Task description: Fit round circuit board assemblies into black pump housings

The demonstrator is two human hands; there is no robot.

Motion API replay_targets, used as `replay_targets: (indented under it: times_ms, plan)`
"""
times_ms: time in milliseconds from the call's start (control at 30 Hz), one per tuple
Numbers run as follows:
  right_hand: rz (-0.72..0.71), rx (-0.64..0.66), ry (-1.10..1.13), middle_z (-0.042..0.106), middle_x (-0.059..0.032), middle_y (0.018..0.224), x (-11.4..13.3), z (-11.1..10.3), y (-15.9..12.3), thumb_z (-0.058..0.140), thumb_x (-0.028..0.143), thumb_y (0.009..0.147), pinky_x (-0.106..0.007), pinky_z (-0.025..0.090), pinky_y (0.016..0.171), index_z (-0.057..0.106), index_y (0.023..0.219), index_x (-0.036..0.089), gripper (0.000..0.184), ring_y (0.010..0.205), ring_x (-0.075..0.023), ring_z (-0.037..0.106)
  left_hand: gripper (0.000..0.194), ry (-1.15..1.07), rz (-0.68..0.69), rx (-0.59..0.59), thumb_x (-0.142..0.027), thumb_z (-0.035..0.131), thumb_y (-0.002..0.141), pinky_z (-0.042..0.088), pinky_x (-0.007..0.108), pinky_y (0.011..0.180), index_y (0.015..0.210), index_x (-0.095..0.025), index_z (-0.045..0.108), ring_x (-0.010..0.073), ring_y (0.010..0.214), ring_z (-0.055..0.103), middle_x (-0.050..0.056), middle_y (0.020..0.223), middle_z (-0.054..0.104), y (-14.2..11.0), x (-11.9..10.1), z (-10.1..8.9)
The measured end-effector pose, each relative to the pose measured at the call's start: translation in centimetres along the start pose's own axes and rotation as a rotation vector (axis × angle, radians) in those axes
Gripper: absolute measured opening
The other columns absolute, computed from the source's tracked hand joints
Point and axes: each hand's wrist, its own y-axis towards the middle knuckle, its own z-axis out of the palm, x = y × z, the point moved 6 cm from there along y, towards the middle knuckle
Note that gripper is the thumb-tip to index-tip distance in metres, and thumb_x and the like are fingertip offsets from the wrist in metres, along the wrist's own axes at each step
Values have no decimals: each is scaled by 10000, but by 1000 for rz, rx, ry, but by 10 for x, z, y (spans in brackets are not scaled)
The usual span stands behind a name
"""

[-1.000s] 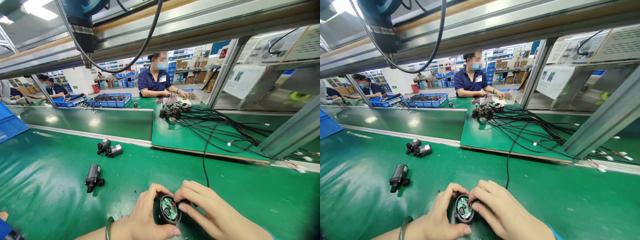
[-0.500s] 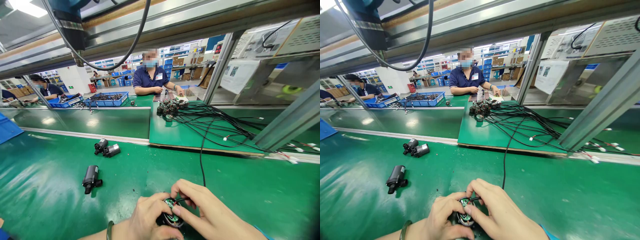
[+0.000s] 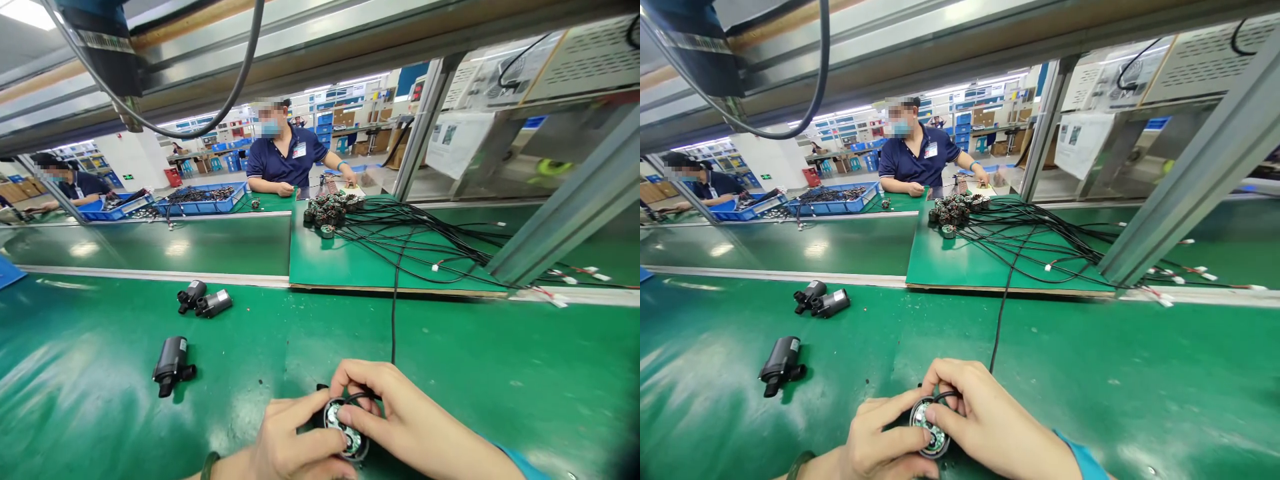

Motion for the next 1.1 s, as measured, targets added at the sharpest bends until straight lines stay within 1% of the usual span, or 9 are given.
replay_targets:
  times_ms: [233,367,467,667,800,867,933,1033,1100]
  plan:
    - [-34,-1,72,507,-41,867,1,2,2,488,291,925,-250,330,745,546,955,118,185,806,-143,415,260,21,28,5,-374,561,1000,535,225,673,1106,-154,649,160,922,667,198,1279,554,-5,0,1]
    - [-92,-20,60,501,-36,867,5,3,0,486,231,919,-253,329,765,543,920,116,128,818,-137,423,246,41,38,-8,-374,537,1009,538,217,649,1017,-150,638,168,873,682,179,1122,618,7,-5,-3]
    - [-159,-30,69,511,-48,928,7,4,1,470,185,917,-248,349,748,540,919,120,95,835,-132,445,267,48,36,-14,-379,512,1017,560,233,748,981,-141,627,191,970,684,154,985,626,15,-8,-6]
    - [-195,-34,65,498,-58,972,8,6,1,455,212,941,-247,370,736,553,956,127,130,841,-127,455,265,163,27,-21,-410,574,991,529,249,929,959,-199,732,151,1181,596,137,1162,607,7,-10,-9]
    - [-179,2,-1,491,-71,1179,11,8,-4,413,308,997,-269,436,888,528,1200,160,276,1007,-125,502,293,224,12,-44,-428,552,1002,497,293,1016,926,-223,748,148,1256,558,116,1163,627,-2,-10,-7]
    - [-169,54,-71,458,-83,1381,12,11,-7,355,368,1021,-324,384,1086,496,1395,177,443,1256,-162,469,306,207,-21,-33,-456,551,992,542,307,943,921,-230,744,160,1183,605,109,1139,639,-3,-10,-4]
    - [-189,84,-84,466,-62,1445,14,13,-9,338,357,1014,-341,348,1127,563,1393,195,470,1339,-198,444,285,176,-50,-12,-435,552,992,577,279,812,893,-232,726,161,1029,666,83,1061,654,-1,-11,-2]
    - [-221,88,-34,560,-22,1361,18,14,-10,384,287,984,-315,390,983,669,1206,225,366,1163,-198,566,230,142,-164,-26,-380,519,1021,571,202,709,952,-198,641,130,844,697,27,912,663,1,-9,-3]
    - [-197,85,-22,556,-20,1368,19,16,-9,382,290,976,-329,376,949,679,1177,240,363,1101,-211,581,242,112,-263,-1,-408,499,1032,564,178,801,1058,-180,577,113,881,699,7,914,679,-3,-4,-2]
